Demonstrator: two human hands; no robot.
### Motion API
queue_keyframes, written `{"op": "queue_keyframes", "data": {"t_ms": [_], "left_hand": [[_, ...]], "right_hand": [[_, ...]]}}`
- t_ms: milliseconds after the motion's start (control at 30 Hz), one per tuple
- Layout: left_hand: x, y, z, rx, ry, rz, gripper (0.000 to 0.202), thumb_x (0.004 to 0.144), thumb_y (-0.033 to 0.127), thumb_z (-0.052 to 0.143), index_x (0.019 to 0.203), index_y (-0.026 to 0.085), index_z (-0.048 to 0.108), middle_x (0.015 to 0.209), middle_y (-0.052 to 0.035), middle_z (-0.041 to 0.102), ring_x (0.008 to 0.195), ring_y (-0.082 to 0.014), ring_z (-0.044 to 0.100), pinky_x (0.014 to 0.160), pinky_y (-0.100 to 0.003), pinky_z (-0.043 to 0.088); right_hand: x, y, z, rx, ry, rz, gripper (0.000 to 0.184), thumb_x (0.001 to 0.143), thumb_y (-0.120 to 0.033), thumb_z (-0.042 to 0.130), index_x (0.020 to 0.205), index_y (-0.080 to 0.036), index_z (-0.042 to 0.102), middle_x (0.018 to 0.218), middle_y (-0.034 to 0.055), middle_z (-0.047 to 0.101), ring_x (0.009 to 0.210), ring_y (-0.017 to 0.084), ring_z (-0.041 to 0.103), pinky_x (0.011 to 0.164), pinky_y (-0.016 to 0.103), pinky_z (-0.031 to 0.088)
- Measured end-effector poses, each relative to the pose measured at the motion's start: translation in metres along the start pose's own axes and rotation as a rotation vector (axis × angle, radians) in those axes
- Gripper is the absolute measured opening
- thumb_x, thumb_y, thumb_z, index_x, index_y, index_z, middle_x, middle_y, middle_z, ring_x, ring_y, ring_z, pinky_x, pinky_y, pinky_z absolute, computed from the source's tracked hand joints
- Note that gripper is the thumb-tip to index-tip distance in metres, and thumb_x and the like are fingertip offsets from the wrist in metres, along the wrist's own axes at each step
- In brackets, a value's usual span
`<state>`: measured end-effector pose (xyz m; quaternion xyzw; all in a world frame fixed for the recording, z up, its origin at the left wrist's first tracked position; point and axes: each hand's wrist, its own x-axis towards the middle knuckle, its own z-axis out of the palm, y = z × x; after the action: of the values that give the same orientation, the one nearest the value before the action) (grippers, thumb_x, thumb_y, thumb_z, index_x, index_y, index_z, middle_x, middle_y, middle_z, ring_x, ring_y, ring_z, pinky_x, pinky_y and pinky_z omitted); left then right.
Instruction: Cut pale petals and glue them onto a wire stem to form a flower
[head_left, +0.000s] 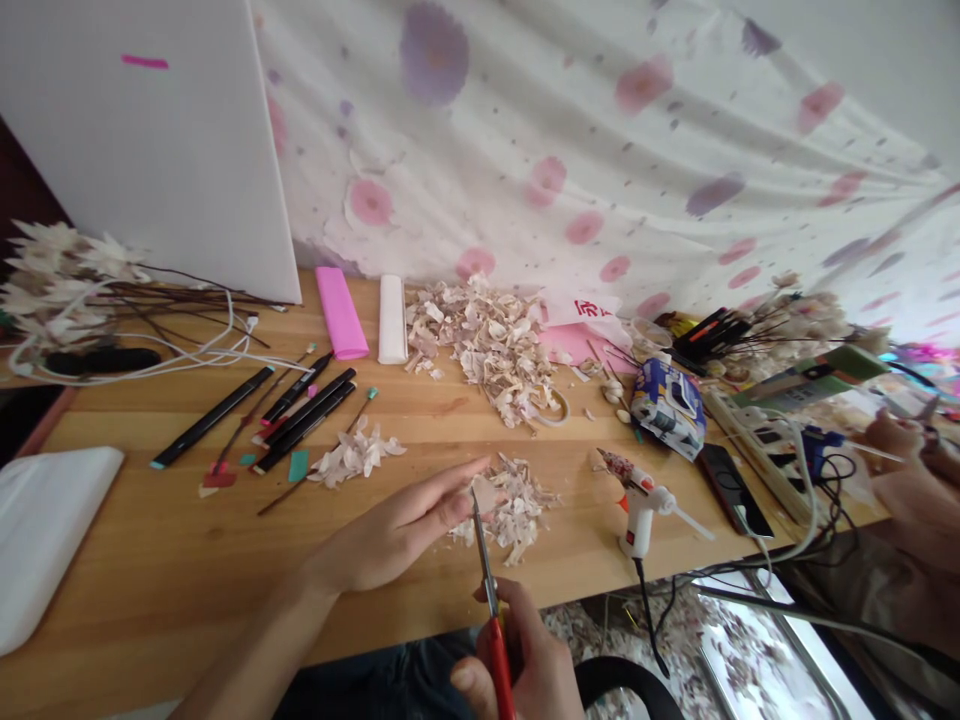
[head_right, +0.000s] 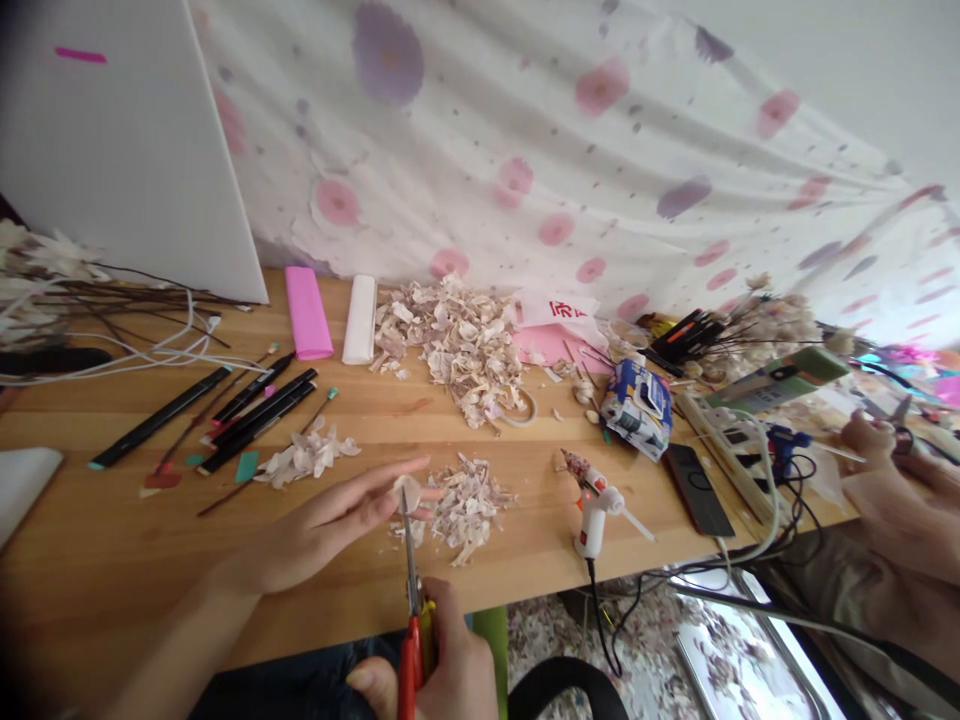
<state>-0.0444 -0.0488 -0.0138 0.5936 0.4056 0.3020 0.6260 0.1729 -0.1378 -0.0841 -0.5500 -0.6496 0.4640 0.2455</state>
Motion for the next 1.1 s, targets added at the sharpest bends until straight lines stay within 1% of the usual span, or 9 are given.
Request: {"op": "queue_keyframes", "data": {"t_ms": [67, 167, 233, 367, 500, 633, 733, 900, 1100], "left_hand": [[0.0, -0.002, 0.004, -0.035, 0.085, 0.023, 0.048, 0.101, 0.052, 0.047, 0.143, 0.029, 0.051, 0.151, -0.0033, 0.057, 0.141, -0.02, 0.05, 0.117, -0.035, 0.039], [-0.001, -0.005, 0.01, -0.022, 0.291, 0.069, 0.03, 0.098, 0.048, 0.056, 0.117, 0.026, 0.062, 0.124, -0.0042, 0.073, 0.12, -0.0198, 0.066, 0.1, -0.03, 0.052], [0.0, -0.007, 0.014, 0.051, 0.404, 0.102, 0.021, 0.096, 0.043, 0.06, 0.104, 0.024, 0.063, 0.108, -0.0029, 0.077, 0.107, -0.0188, 0.071, 0.092, -0.028, 0.055], [-0.001, -0.009, 0.016, 0.222, 0.496, 0.174, 0.016, 0.097, 0.035, 0.059, 0.093, 0.023, 0.068, 0.094, -0.0007, 0.079, 0.093, -0.0176, 0.074, 0.083, -0.026, 0.055], [-0.002, -0.01, 0.015, 0.301, 0.524, 0.194, 0.019, 0.097, 0.034, 0.057, 0.094, 0.022, 0.073, 0.097, -0.0017, 0.081, 0.092, -0.0189, 0.075, 0.079, -0.026, 0.055], [-0.004, -0.01, 0.015, 0.207, 0.499, 0.185, 0.019, 0.096, 0.034, 0.061, 0.096, 0.023, 0.076, 0.103, -0.0012, 0.081, 0.096, -0.0188, 0.075, 0.083, -0.024, 0.056], [-0.004, -0.011, 0.015, 0.102, 0.48, 0.161, 0.019, 0.093, 0.036, 0.064, 0.096, 0.024, 0.078, 0.103, -0.0018, 0.082, 0.096, -0.0201, 0.076, 0.084, -0.026, 0.058], [-0.002, -0.008, 0.015, 0.003, 0.511, 0.071, 0.019, 0.085, 0.038, 0.073, 0.092, 0.021, 0.08, 0.096, -0.0042, 0.083, 0.09, -0.0236, 0.077, 0.081, -0.03, 0.061], [-0.001, -0.004, 0.017, -0.01, 0.498, 0.071, 0.02, 0.085, 0.039, 0.074, 0.088, 0.021, 0.08, 0.093, -0.0045, 0.083, 0.086, -0.0237, 0.077, 0.078, -0.03, 0.06]], "right_hand": [[0.001, 0.0, 0.0, -0.01, 0.002, 0.018, 0.065, 0.077, -0.072, 0.071, 0.114, -0.02, 0.06, 0.054, -0.009, 0.042, 0.046, 0.013, 0.04, 0.045, 0.021, 0.032], [0.002, 0.0, 0.0, -0.028, 0.013, 0.03, 0.066, 0.075, -0.072, 0.073, 0.112, -0.02, 0.061, 0.054, -0.0089, 0.043, 0.047, 0.013, 0.041, 0.046, 0.022, 0.033], [0.002, -0.001, -0.001, -0.023, 0.012, 0.035, 0.066, 0.075, -0.072, 0.073, 0.113, -0.019, 0.061, 0.054, -0.0086, 0.043, 0.047, 0.013, 0.042, 0.046, 0.022, 0.034], [0.002, -0.004, 0.0, -0.022, 0.019, 0.041, 0.069, 0.073, -0.074, 0.074, 0.111, -0.018, 0.063, 0.054, -0.009, 0.042, 0.047, 0.013, 0.04, 0.046, 0.021, 0.034], [0.001, -0.008, 0.007, -0.048, 0.149, 0.017, 0.075, 0.071, -0.085, 0.063, 0.103, -0.018, 0.066, 0.049, -0.0092, 0.039, 0.044, 0.012, 0.035, 0.043, 0.022, 0.031], [0.001, -0.013, 0.012, -0.053, 0.231, 0.001, 0.084, 0.064, -0.095, 0.056, 0.097, -0.019, 0.067, 0.048, -0.0099, 0.035, 0.043, 0.012, 0.031, 0.044, 0.023, 0.032], [0.001, -0.014, 0.008, -0.023, 0.201, 0.012, 0.086, 0.062, -0.095, 0.059, 0.1, -0.018, 0.066, 0.049, -0.0105, 0.035, 0.045, 0.011, 0.03, 0.044, 0.024, 0.028], [0.0, -0.009, -0.005, 0.008, 0.047, 0.065, 0.091, 0.053, -0.089, 0.072, 0.11, -0.019, 0.062, 0.054, -0.0105, 0.04, 0.049, 0.012, 0.033, 0.047, 0.023, 0.026], [-0.004, 0.001, -0.008, 0.077, 0.007, 0.069, 0.112, 0.047, -0.106, 0.045, 0.118, -0.021, 0.057, 0.059, -0.0085, 0.044, 0.053, 0.013, 0.033, 0.05, 0.025, 0.025]]}}
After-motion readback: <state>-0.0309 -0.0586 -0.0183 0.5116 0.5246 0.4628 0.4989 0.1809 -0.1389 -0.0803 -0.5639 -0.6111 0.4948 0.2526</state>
